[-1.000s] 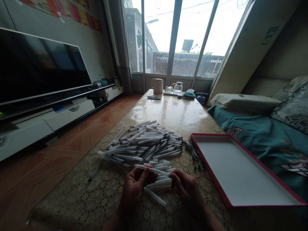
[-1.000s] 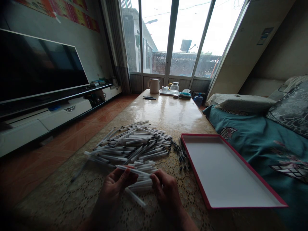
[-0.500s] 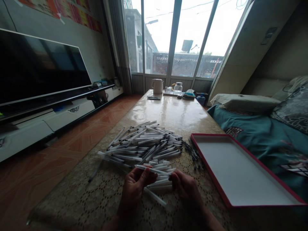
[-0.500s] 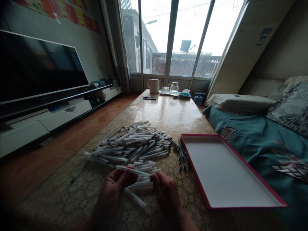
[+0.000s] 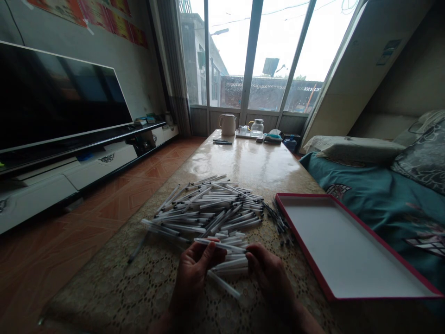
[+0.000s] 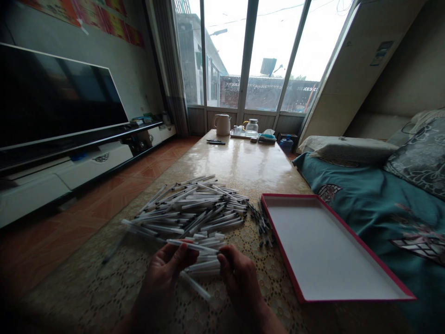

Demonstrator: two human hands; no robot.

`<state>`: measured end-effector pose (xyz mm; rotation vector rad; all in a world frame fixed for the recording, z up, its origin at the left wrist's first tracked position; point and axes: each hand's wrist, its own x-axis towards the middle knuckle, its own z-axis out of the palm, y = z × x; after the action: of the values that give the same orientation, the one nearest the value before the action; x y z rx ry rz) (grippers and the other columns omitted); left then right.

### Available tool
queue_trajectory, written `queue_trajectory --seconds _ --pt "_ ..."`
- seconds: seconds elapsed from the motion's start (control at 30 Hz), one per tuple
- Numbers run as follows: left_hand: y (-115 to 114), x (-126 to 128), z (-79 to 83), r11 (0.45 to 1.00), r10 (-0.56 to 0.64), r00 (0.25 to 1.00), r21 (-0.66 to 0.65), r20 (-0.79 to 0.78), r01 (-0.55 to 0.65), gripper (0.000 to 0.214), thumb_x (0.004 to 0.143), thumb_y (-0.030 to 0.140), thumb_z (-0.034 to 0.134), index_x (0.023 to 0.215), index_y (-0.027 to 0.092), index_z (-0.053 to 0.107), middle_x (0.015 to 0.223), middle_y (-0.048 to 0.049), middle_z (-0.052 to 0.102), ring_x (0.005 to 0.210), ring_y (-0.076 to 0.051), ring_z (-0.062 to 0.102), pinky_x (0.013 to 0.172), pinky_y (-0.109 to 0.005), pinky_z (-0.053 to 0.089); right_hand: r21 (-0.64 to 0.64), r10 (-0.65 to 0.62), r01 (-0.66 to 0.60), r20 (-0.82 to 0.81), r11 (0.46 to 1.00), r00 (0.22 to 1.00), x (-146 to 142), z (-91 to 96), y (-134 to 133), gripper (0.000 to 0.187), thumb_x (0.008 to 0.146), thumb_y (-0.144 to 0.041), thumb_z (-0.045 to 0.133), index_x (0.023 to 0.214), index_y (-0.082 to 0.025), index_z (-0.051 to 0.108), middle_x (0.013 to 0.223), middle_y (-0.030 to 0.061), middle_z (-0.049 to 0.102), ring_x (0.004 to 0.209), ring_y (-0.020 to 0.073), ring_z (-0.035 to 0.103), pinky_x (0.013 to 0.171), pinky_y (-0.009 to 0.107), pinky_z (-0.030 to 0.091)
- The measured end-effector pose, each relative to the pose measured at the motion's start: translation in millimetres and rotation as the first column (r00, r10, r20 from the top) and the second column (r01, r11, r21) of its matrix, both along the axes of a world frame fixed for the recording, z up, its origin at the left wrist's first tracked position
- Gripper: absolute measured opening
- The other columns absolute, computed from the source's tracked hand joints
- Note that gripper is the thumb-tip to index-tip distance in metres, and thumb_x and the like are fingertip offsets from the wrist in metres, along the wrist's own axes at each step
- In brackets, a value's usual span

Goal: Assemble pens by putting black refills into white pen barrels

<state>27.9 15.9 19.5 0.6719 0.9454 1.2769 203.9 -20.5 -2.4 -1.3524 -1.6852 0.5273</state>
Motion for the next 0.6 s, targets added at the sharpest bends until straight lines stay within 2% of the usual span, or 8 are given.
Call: queue_trajectory --seconds 0.1,0.2,0.27,0.47,0.6 --pt "-0.8 -0.1 2.7 1.0 -0.004 1.0 -0.001 0.004 0.004 0.032 0.056 0.034 0.084 0.076 0.012 0.071 0.062 -0.0046 0.072 0.058 -0.017 0.068 0.058 -0.024 0.057 -0.014 -0.001 0.001 0.004 1.0 1.0 0.1 1.5 0.1 0.02 0.091 -0.033 0.045 0.096 -0.017 0.056 0.063 -0.0023 0.055 0.054 0.0115 0.052 0.053 0.019 0.039" --pt "-1.8 -0.1 3.8 1.0 -0.006 1.0 0.0 0.004 0.006 0.032 0.056 0.034 0.084 0.075 0.012 0.071 0.061 -0.0043 0.072 0.058 -0.017 0.068 0.059 -0.024 0.057 -0.001 0.006 -0.006 0.038 1.0 0.999 0.2 2.2 0.6 0.029 0.094 -0.033 0.038 0.076 -0.018 0.056 0.061 -0.0017 0.054 0.054 0.0114 0.052 0.053 0.02 0.037" --pt "-2.0 -0.1 3.7 1.0 0.001 1.0 0.0 0.003 -0.001 0.033 0.055 0.034 0.084 0.075 0.012 0.071 0.061 -0.004 0.072 0.057 -0.017 0.068 0.058 -0.024 0.057 0.011 -0.007 0.007 0.039 1.0 0.999 -0.1 2.1 0.8 0.034 0.095 -0.033 0.034 0.07 -0.019 0.053 0.058 -0.0024 0.051 0.053 0.0109 0.05 0.053 0.02 0.036" --pt "-1.2 -0.5 3.5 1.0 0.0 1.0 -0.013 -0.016 0.0 0.034 0.055 0.035 0.084 0.076 0.012 0.071 0.062 -0.0049 0.072 0.059 -0.018 0.069 0.059 -0.025 0.057 0.0 -0.001 0.001 0.0 1.0 1.0 -1.8 3.0 0.0 0.02 0.091 -0.034 0.044 0.094 -0.018 0.056 0.062 -0.0028 0.054 0.052 0.0111 0.051 0.051 0.019 0.039" --pt "-0.9 -0.1 3.1 1.0 -0.009 1.0 -0.012 -0.017 0.009 0.033 0.055 0.034 0.084 0.075 0.012 0.07 0.061 -0.0049 0.072 0.058 -0.018 0.069 0.059 -0.025 0.057 0.013 -0.006 0.006 0.02 1.0 1.0 -1.5 3.2 -0.4 0.031 0.095 -0.034 0.036 0.075 -0.019 0.055 0.058 -0.0024 0.052 0.051 0.0112 0.051 0.052 0.02 0.037"
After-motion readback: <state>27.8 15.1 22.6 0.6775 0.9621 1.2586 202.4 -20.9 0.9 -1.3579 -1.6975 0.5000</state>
